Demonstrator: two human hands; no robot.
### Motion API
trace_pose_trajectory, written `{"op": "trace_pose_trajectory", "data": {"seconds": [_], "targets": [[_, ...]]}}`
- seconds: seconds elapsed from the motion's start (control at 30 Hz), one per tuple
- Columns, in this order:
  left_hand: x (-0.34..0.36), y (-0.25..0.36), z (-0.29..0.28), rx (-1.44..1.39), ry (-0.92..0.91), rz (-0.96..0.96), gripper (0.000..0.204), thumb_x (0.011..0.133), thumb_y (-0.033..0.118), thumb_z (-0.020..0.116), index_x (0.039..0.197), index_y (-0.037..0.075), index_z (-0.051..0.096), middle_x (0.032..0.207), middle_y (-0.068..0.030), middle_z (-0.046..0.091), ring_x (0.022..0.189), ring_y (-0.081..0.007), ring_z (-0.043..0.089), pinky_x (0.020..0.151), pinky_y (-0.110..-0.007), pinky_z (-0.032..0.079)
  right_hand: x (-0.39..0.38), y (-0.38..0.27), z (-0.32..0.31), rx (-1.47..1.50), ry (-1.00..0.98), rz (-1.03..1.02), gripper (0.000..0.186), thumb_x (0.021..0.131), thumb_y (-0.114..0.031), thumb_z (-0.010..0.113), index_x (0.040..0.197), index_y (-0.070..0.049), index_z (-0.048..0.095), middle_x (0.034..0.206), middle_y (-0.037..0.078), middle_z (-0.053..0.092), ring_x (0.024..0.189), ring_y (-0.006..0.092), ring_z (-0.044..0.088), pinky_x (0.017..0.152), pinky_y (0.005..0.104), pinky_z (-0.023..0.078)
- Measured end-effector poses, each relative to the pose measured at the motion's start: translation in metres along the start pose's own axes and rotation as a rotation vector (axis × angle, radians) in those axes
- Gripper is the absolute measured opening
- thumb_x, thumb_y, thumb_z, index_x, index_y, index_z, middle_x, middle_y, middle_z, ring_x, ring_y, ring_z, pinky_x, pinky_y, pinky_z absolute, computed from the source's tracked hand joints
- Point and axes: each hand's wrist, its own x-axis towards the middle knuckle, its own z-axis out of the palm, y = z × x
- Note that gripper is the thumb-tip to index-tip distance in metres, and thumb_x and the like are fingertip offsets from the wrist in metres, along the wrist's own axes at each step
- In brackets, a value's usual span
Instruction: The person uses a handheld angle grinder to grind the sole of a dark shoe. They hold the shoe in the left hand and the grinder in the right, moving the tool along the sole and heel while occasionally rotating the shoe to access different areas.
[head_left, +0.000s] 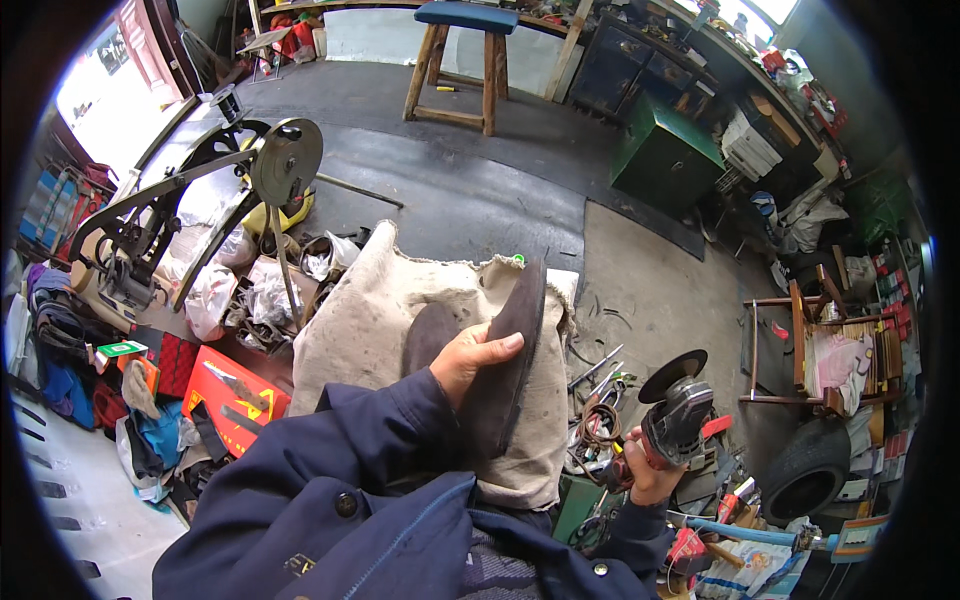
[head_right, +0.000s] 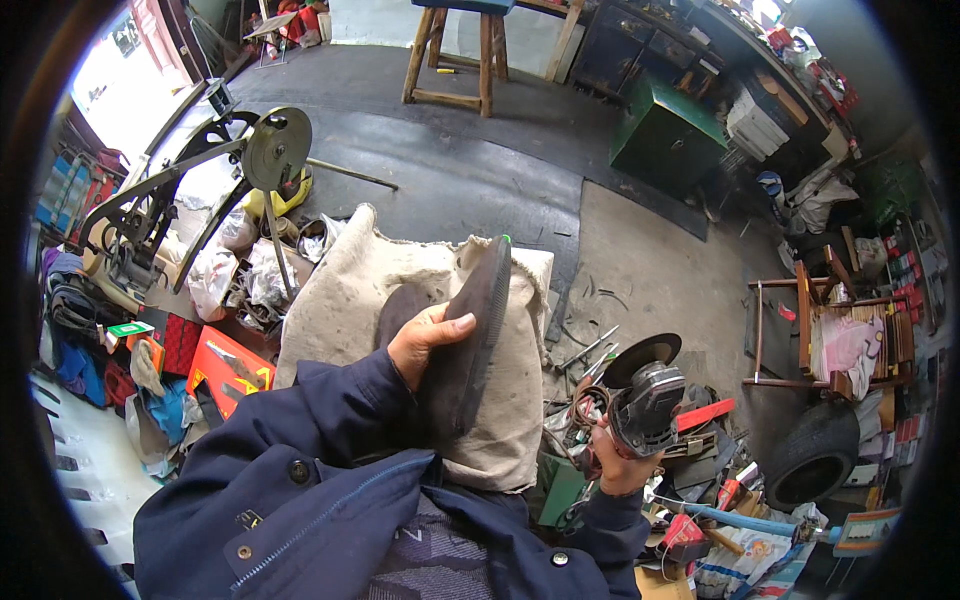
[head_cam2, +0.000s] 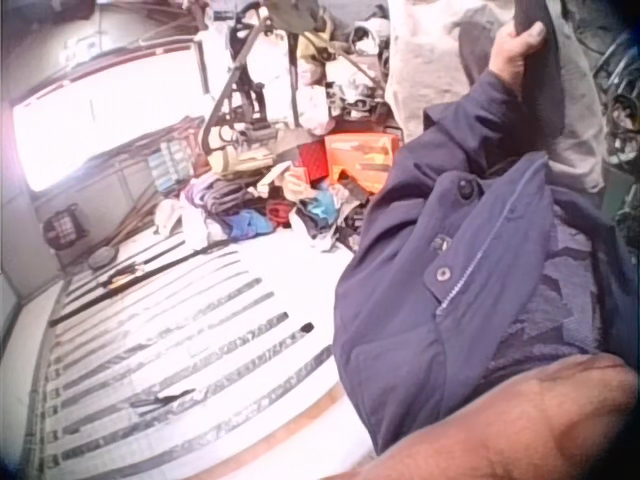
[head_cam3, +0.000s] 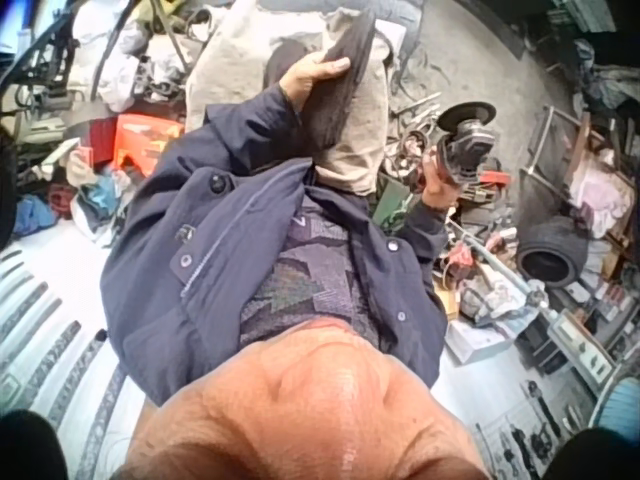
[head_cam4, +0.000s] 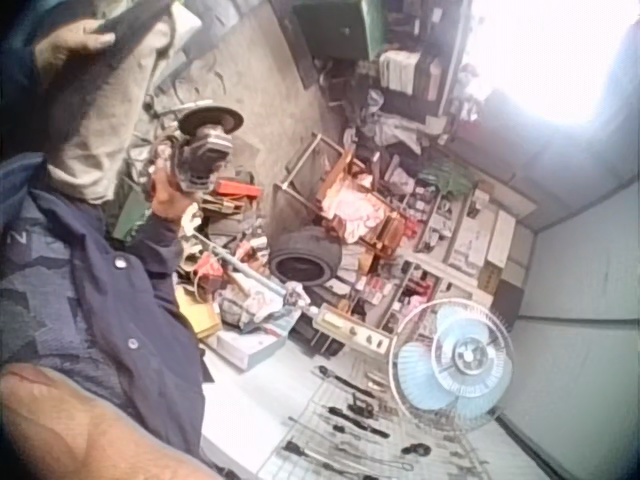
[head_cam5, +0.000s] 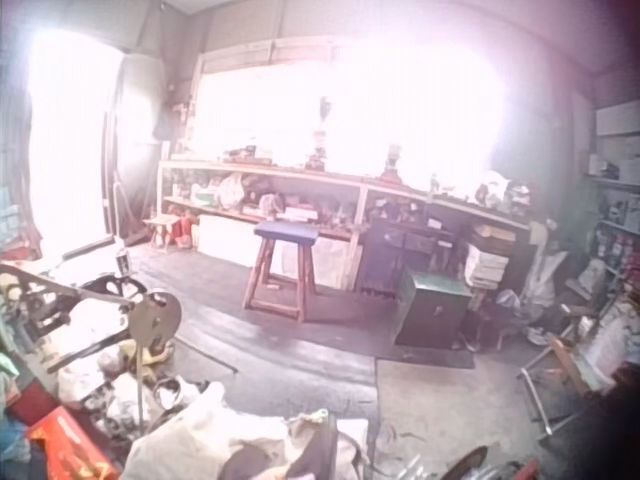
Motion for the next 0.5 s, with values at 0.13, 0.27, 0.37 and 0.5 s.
{"op": "trace_pose_trajectory", "data": {"seconds": [0.13,0.27,0.37,0.5], "targets": [[-0.003,-0.011,-0.012,-0.150,-0.059,-0.095,0.044,0.111,0.038,0.070,0.140,0.005,0.070,0.121,-0.0097,0.080,0.101,-0.0207,0.079,0.091,-0.037,0.064,0.009,-0.020,-0.010,-0.115,-0.171,0.024,0.049,0.082,-0.002,0.087,0.128,0.002,0.070,0.109,0.010,0.076,0.096,0.0199,0.074,0.090,0.0362,0.062],[0.001,-0.022,-0.020,-0.241,-0.042,-0.054,0.042,0.110,0.036,0.073,0.138,0.005,0.071,0.118,-0.0084,0.081,0.100,-0.0196,0.079,0.090,-0.036,0.064,0.016,-0.049,-0.005,-0.223,-0.369,0.054,0.050,0.077,-0.002,0.088,0.125,0.004,0.075,0.117,0.010,0.081,0.108,0.0197,0.077,0.100,0.0348,0.059],[0.009,-0.023,-0.026,-0.258,-0.088,-0.043,0.039,0.112,0.030,0.071,0.141,0.004,0.068,0.119,-0.0083,0.080,0.099,-0.0178,0.079,0.090,-0.034,0.064,0.023,-0.066,0.013,-0.212,-0.489,0.081,0.050,0.077,0.000,0.087,0.125,0.004,0.076,0.116,0.011,0.082,0.106,0.0187,0.078,0.098,0.0337,0.059],[0.017,-0.017,-0.032,-0.243,-0.134,-0.020,0.040,0.112,0.029,0.070,0.141,0.001,0.067,0.119,-0.0088,0.081,0.099,-0.0174,0.080,0.089,-0.032,0.064,0.034,-0.091,0.027,-0.295,-0.634,0.186,0.048,0.078,0.002,0.088,0.125,0.004,0.077,0.114,0.009,0.083,0.102,0.0158,0.078,0.096,0.0317,0.060]]}}
